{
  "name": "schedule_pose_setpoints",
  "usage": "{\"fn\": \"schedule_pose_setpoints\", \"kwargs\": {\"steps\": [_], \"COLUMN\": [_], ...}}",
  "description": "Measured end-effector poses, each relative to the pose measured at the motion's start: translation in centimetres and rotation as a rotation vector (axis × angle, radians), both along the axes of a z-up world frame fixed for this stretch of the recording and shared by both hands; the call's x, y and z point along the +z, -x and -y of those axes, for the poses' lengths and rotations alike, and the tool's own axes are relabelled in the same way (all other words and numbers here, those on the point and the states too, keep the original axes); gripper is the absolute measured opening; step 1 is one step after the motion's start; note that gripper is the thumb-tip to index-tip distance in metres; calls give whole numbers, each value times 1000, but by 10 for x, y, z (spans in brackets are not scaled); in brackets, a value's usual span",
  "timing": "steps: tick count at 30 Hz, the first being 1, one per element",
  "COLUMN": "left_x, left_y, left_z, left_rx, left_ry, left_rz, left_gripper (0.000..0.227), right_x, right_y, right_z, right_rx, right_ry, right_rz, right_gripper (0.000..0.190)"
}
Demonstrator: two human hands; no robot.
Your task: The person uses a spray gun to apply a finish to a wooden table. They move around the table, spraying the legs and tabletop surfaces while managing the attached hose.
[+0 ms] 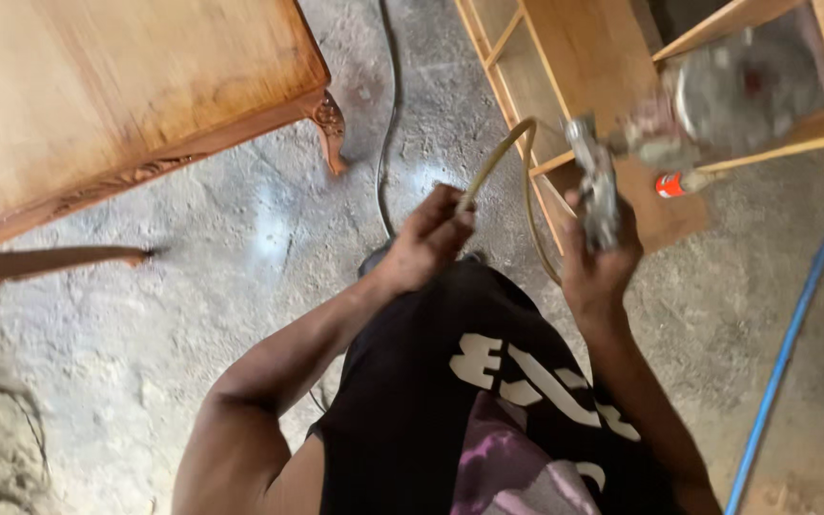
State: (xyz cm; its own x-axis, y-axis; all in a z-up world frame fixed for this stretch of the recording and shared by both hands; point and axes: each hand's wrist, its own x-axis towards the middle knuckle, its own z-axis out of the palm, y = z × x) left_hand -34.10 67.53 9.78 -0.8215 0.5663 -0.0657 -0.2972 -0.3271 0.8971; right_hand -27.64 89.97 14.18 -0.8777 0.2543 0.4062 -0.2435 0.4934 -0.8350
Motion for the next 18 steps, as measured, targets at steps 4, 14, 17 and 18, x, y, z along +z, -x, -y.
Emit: {"fn": "schedule_pose_setpoints", "kwargs": {"steps": [4,14,17,18], "left_x": [39,-132,-220,-244], "left_y": [14,96,69,57], "left_z": [-64,-14,44,64], "left_rx": [96,193,293,168], "left_ry": [253,814,1103,1364], "left_rz": [-207,-261,-125,-24], "left_gripper": [22,21,20,24], "right_x": [13,-2,-11,-13], "right_y": [96,316,380,407], "right_z": [-17,-1,-20,-27], "right_rx": [193,416,367,366], "right_ry": [144,117,86,120], "right_rz": [-17,79,167,199], "right_gripper": [48,33,26,25]}}
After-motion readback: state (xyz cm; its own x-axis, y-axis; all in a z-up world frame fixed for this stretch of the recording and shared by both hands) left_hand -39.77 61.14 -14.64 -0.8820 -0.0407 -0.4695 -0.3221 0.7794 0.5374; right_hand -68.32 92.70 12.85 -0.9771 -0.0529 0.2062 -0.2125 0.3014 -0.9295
